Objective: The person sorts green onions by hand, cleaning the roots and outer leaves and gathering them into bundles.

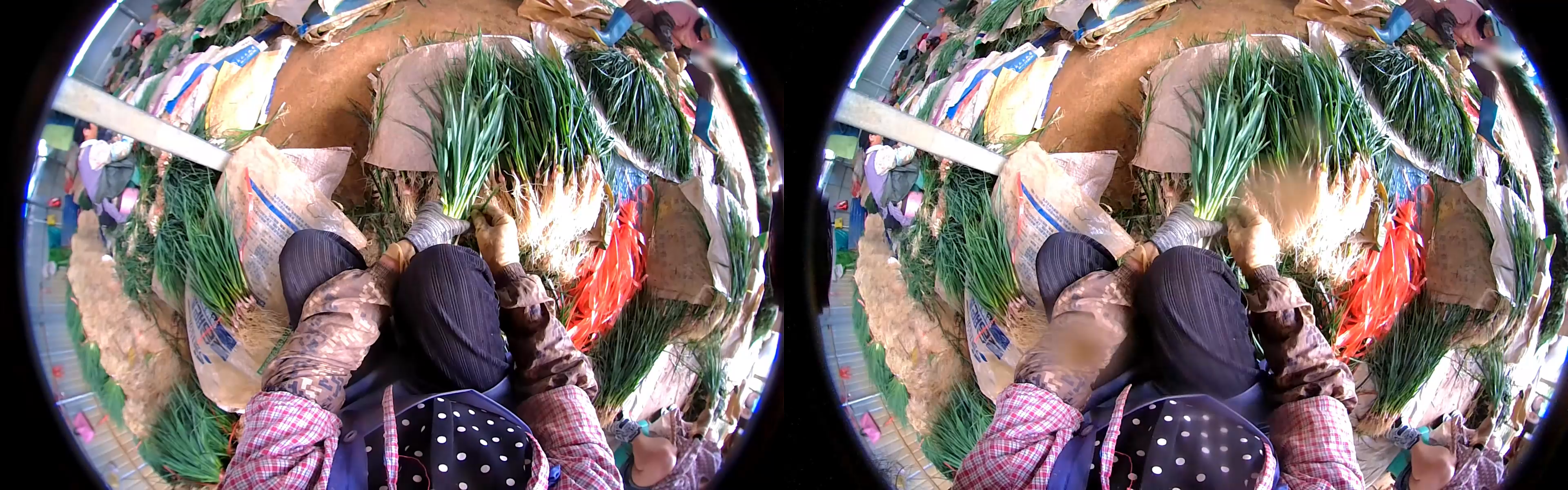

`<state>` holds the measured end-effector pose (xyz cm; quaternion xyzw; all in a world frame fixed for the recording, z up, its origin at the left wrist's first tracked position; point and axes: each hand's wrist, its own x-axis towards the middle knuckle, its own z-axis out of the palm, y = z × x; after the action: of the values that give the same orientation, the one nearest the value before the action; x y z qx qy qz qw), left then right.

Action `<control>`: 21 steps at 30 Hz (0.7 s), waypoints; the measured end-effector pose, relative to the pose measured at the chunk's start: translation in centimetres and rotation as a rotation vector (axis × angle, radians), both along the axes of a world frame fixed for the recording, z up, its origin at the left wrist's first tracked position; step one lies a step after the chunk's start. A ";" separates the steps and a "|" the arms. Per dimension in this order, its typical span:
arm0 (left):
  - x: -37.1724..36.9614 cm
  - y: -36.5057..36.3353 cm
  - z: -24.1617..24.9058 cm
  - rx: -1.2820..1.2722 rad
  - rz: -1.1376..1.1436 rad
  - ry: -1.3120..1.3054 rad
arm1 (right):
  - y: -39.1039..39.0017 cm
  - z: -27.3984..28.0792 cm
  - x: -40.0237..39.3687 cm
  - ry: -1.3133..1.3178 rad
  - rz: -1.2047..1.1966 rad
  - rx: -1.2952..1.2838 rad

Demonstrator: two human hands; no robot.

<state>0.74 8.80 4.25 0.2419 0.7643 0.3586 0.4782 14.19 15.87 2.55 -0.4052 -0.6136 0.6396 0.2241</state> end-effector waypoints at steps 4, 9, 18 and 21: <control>0.1 -0.6 0.9 0.236 0.126 -0.255 | 0.5 0.1 -1.0 -0.049 -0.044 0.008; -0.5 -1.3 1.9 0.344 0.242 -0.575 | -0.2 3.4 -1.5 -0.023 -0.143 -0.190; -1.1 -2.6 7.0 0.498 0.364 -0.514 | 2.5 0.2 3.2 -0.063 -0.135 -0.947; -1.5 -2.3 5.0 0.411 0.394 -0.466 | 2.2 -2.5 2.9 0.196 0.090 -0.828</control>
<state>-0.77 6.48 9.24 0.0929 0.5789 0.6353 0.5025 17.07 18.09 0.04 -0.3711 -0.2979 0.8766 0.0717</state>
